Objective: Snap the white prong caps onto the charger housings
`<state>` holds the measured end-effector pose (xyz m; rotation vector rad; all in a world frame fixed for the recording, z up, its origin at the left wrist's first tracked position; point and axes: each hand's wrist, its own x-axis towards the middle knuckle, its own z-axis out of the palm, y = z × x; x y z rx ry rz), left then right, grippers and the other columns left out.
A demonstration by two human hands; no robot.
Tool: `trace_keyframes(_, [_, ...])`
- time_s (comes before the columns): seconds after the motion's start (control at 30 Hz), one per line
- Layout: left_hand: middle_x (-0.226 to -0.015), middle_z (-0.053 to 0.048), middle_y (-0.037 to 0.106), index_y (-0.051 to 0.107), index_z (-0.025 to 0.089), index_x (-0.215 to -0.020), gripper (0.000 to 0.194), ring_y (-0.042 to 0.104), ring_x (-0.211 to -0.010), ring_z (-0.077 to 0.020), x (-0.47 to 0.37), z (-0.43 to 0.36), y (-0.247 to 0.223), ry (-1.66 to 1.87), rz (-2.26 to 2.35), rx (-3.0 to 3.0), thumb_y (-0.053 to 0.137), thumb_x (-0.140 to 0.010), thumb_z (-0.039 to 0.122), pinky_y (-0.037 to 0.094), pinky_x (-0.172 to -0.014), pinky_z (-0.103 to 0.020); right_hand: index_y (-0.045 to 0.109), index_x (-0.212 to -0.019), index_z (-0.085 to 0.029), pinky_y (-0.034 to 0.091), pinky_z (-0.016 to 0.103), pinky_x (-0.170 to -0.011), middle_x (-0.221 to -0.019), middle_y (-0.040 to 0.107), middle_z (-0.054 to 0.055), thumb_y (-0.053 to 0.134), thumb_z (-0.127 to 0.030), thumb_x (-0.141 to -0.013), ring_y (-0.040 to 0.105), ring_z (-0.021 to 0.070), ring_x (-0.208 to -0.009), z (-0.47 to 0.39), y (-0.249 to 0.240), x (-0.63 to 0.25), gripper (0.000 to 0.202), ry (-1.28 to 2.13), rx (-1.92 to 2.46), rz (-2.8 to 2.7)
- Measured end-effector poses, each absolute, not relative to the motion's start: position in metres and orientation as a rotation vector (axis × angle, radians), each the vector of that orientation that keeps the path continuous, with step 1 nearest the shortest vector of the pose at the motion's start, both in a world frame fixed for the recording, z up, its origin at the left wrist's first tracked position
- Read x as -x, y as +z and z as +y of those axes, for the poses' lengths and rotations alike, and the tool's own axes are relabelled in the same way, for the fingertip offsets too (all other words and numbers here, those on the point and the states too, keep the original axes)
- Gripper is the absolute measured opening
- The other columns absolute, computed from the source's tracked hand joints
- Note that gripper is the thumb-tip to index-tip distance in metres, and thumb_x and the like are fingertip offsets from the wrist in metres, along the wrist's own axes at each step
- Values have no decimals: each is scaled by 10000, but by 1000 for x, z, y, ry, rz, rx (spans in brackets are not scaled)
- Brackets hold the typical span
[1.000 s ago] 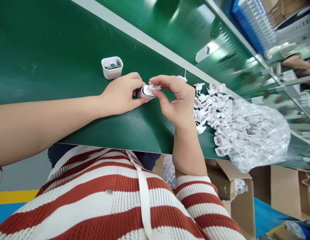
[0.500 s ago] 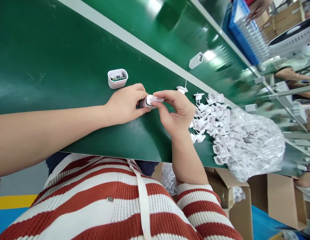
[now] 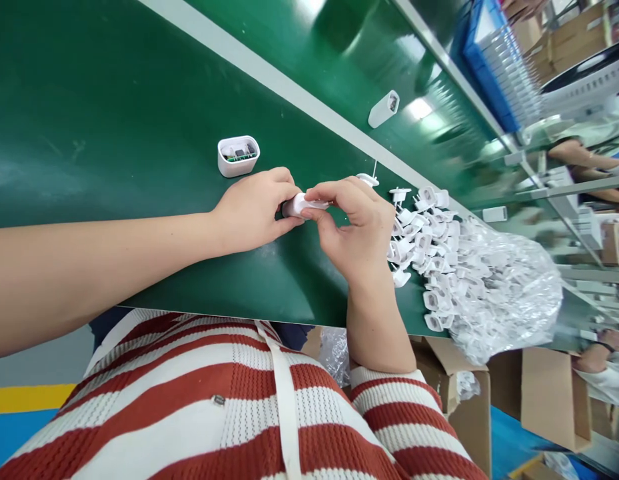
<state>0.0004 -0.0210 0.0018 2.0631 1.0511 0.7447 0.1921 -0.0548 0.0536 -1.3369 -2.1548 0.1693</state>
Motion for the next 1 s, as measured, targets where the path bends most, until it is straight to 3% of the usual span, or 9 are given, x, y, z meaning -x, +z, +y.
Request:
trace_keyframes(0.33, [-1012,-76,678,744,171,-944,348,642,-810,-212,-2,-21,-1,783,1060,-2060,668,-913,509,467,-678,-350,693,-961,-237,531,298,-768,-947,725,5,682,-109,-857,698,200,-889,-48,54,-192,166,325,1375,-2159])
trace_keyframes(0.6, [-999,-80,661,690,183,-901,329,637,-865,-239,-3,-23,1,757,1100,-2102,620,-933,503,481,-744,-381,669,-946,-247,461,308,-733,-995,742,-11,657,-87,-828,694,195,-882,-46,62,-185,199,332,1464,-2216])
trace_keyframes(0.73, [-1003,-84,636,676,182,-895,304,623,-857,-239,-3,-24,4,701,1114,-2117,614,-927,478,474,-741,-381,677,-952,-254,498,327,-798,-1009,739,-4,646,-78,-829,697,202,-919,-49,56,-182,217,365,1456,-2121])
trace_keyframes(0.8, [-1022,-84,633,704,186,-993,296,625,-871,-245,-4,-24,6,682,1140,-2100,617,-926,461,473,-745,-380,690,-963,-258,535,343,-859,-1021,746,0,651,-94,-842,703,203,-951,-50,48,-182,208,433,1427,-2007])
trace_keyframes(0.9, [-985,-69,634,713,198,-1149,332,626,-852,-247,-6,-25,14,660,1156,-2085,622,-924,424,462,-723,-375,709,-1122,-276,580,381,-958,-1075,764,2,726,-171,-824,729,211,-1006,-46,36,-188,316,664,1364,-1847])
trace_keyframes(1.0, [-887,-49,643,734,200,-1047,279,632,-805,-237,-4,-25,31,635,1119,-2114,643,-916,428,461,-705,-368,604,-1415,-290,604,413,-1001,-1164,769,29,831,-378,-800,755,227,-1046,-40,33,-203,662,907,1238,-1669])
